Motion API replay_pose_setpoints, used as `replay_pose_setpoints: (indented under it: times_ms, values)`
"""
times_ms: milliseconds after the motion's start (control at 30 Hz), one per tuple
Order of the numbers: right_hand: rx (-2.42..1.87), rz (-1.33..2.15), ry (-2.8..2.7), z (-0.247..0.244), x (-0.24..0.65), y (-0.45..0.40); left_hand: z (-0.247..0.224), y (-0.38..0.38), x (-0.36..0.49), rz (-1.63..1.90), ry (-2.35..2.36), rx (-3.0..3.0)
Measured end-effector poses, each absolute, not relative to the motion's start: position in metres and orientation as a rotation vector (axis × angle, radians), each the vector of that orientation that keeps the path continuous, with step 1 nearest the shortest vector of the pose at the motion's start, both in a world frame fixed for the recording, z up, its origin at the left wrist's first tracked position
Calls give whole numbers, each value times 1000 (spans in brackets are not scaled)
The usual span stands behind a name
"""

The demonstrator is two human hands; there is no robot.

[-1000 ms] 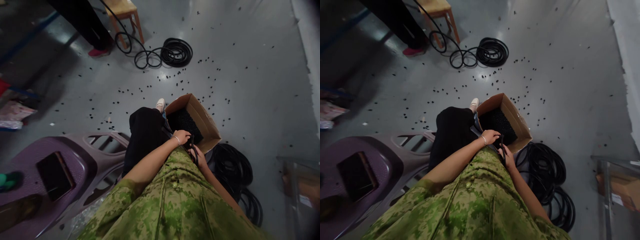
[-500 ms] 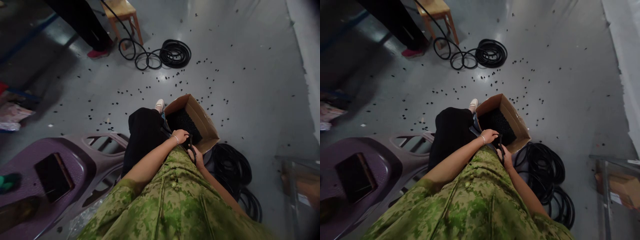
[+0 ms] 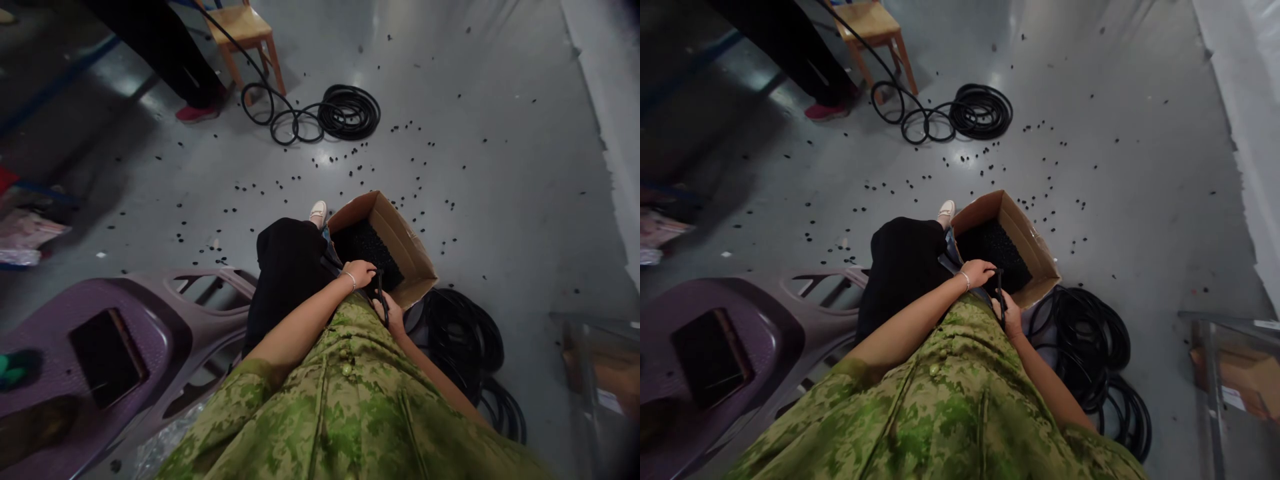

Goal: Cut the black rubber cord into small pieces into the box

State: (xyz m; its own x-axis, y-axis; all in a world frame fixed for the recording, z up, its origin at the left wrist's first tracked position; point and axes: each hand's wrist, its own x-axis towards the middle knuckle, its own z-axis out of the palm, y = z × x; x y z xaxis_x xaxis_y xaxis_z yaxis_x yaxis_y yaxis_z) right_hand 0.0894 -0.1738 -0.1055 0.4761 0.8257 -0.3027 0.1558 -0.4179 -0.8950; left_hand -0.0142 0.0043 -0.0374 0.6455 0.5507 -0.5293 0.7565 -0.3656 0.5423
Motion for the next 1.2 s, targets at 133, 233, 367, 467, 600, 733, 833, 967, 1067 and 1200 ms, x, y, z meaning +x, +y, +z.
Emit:
replay_pose_setpoints:
  times_ms: [133, 233, 367, 467, 600, 733, 833, 967, 1067, 1200]
  values:
    - [-1865, 986, -884, -106, 90, -177, -36, 3, -15, -295, 996, 2087]
    - [-1884, 999, -946, -106, 94, -180, -36, 3, -15, -289, 1001, 2099]
    - [-1841, 1097, -954, -103, 99, -184, -36, 2, -15, -288, 980, 2118]
    - [-1765, 1186, -906, -101, 101, -186, -36, 1, -14, -292, 962, 2133]
    - [-1816, 1155, -912, -99, 100, -186, -35, 1, -14, -299, 950, 2145]
    - [-1926, 1057, -1008, -96, 99, -181, -34, 1, -14, -314, 937, 2153]
    - [-1920, 1043, -1025, -94, 102, -178, -33, 0, -14, -321, 935, 2159]
    - [-1765, 1213, -853, -97, 104, -184, -36, 0, -14, -311, 940, 2167]
    - [-1649, 1345, -634, -100, 101, -189, -39, -1, -14, -315, 934, 2177]
    - [-1541, 1464, -442, -94, 97, -187, -38, -1, -14, -325, 938, 2182]
